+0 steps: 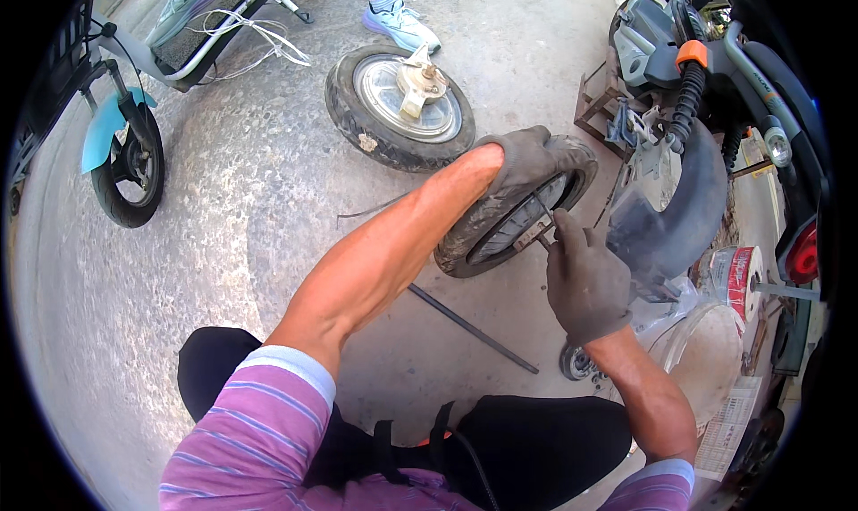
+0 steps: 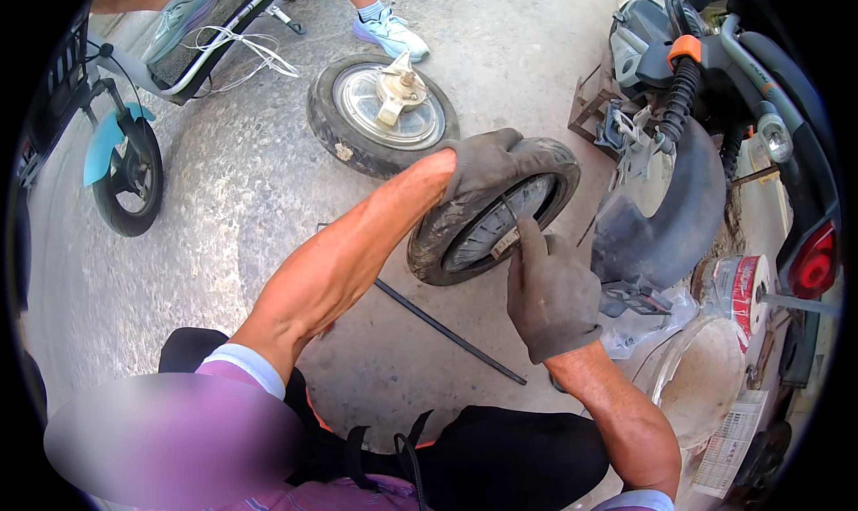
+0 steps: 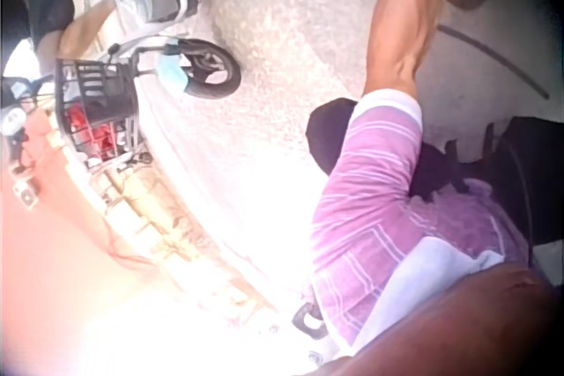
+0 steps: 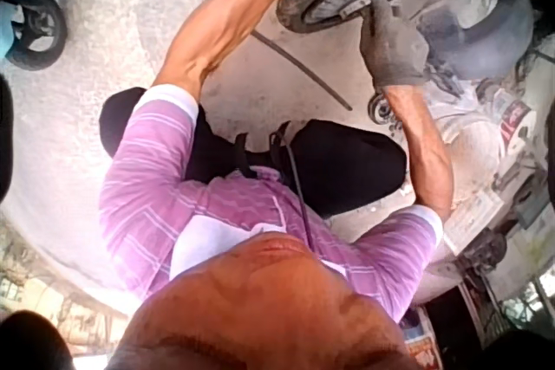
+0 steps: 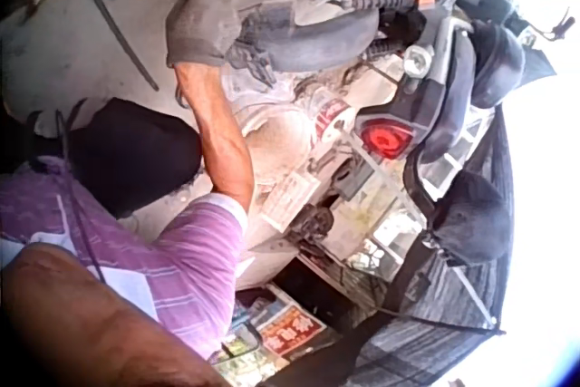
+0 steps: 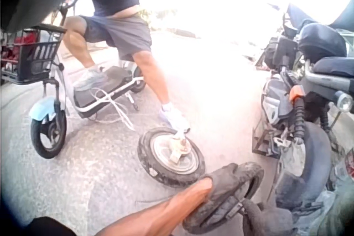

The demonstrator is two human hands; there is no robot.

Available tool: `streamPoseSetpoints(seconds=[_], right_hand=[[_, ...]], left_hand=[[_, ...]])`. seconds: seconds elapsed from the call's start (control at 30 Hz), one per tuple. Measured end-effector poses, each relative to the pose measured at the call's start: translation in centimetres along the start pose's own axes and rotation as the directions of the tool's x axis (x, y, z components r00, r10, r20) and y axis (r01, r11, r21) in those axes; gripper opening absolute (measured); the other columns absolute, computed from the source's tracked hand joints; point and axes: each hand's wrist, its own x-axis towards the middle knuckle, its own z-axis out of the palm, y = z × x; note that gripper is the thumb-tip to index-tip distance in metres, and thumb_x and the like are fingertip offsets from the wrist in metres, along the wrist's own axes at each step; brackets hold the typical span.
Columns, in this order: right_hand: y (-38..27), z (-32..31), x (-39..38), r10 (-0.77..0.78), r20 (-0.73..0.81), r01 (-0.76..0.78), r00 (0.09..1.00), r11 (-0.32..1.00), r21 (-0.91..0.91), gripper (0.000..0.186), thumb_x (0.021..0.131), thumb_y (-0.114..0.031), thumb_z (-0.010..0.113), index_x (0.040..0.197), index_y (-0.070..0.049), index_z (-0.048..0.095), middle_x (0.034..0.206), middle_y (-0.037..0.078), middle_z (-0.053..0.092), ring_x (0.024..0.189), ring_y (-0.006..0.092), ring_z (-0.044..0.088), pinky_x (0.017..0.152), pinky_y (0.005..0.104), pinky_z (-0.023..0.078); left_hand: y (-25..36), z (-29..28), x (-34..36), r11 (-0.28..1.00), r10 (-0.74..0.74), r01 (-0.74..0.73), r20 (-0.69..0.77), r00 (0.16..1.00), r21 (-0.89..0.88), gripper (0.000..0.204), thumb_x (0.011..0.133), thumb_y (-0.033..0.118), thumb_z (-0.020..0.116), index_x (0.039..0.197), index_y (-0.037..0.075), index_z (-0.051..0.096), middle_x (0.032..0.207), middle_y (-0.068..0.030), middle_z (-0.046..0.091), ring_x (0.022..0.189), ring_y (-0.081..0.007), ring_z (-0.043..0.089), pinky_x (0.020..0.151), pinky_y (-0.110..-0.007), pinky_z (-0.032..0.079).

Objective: The person removes the inner tube from a scooter tire using tire levers, then reinserts the tube and seats the tire bead back onto the rim.

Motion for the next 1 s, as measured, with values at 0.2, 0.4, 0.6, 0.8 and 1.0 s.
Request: streamPoseSetpoints(seconds=[0.2, 0.4, 0.6, 0.8, 1.0], right_hand=[[4.3, 5.0, -2.1, 0.059, -0.197, 0.001, 0.979, 0.955, 0.295, 0.045, 0.099, -0.018, 0.070, 0.142, -0.006, 0.062, 0.107, 0.018, 0.074, 0.092, 0.0411, 0.073, 0.078, 0.0495, 0.059], [5.5, 13.9, -6.1, 0.303, 0.484, -0.541, 0.821, 0.684, 0.489, 0.040, 0.102, -0.033, 0.067, 0.130, -0.004, 0.064, 0.102, 0.025, 0.075, 0.098, 0.0487, 0.072, 0.086, 0.0544, 0.056], [4.1, 13.1, -3.4, 0.025, 0.676, -0.427, 0.736, 0.792, 0.435, 0.035, 0.100, -0.033, 0.067, 0.117, -0.002, 0.067, 0.097, 0.026, 0.075, 0.096, 0.0467, 0.072, 0.085, 0.0528, 0.056], [8.7, 12.5, -3.9, 0.068, 0.771, -0.655, 0.633, 0.578, 0.488, 0.026, 0.098, -0.020, 0.068, 0.115, -0.001, 0.068, 0.094, 0.012, 0.074, 0.088, 0.0228, 0.074, 0.077, 0.0375, 0.058], [8.0, 6.8, -2.0, 0.147, 0.721, -0.729, 0.677, -0.002, 0.685, 0.021, 0.102, -0.013, 0.066, 0.117, 0.000, 0.064, 0.103, 0.009, 0.072, 0.089, 0.0189, 0.074, 0.081, 0.0341, 0.062]], left_hand=[[-0.3, 0.0, 0.5, 0.989, 0.018, -0.014, 0.027, 0.999, -0.150, 0.106, 0.092, 0.082, 0.065, 0.145, -0.009, 0.056, 0.136, -0.0324, 0.067, 0.125, -0.0379, 0.069, 0.104, -0.044, 0.055], [-0.4, 0.6, 0.8, 0.992, 0.073, -0.066, -0.061, 0.995, 0.110, 0.108, 0.090, 0.082, 0.066, 0.155, -0.004, 0.052, 0.151, -0.0307, 0.059, 0.137, -0.0410, 0.062, 0.115, -0.045, 0.050], [-1.4, 0.6, 0.1, 0.985, 0.086, -0.061, -0.153, 0.984, 0.161, 0.105, 0.090, 0.084, 0.062, 0.148, -0.004, 0.060, 0.147, -0.0316, 0.062, 0.139, -0.0437, 0.060, 0.116, -0.047, 0.048], [-0.3, 0.5, -1.0, 0.951, 0.077, -0.015, -0.190, 0.979, 0.308, 0.090, 0.098, 0.072, 0.059, 0.149, -0.001, 0.059, 0.145, -0.0303, 0.064, 0.137, -0.0425, 0.062, 0.113, -0.047, 0.050], [0.3, 0.9, -1.2, 0.951, -0.100, 0.172, -0.272, 0.957, 0.255, 0.086, 0.100, 0.072, 0.055, 0.142, -0.002, 0.064, 0.143, -0.0301, 0.066, 0.131, -0.0435, 0.067, 0.111, -0.048, 0.051]])
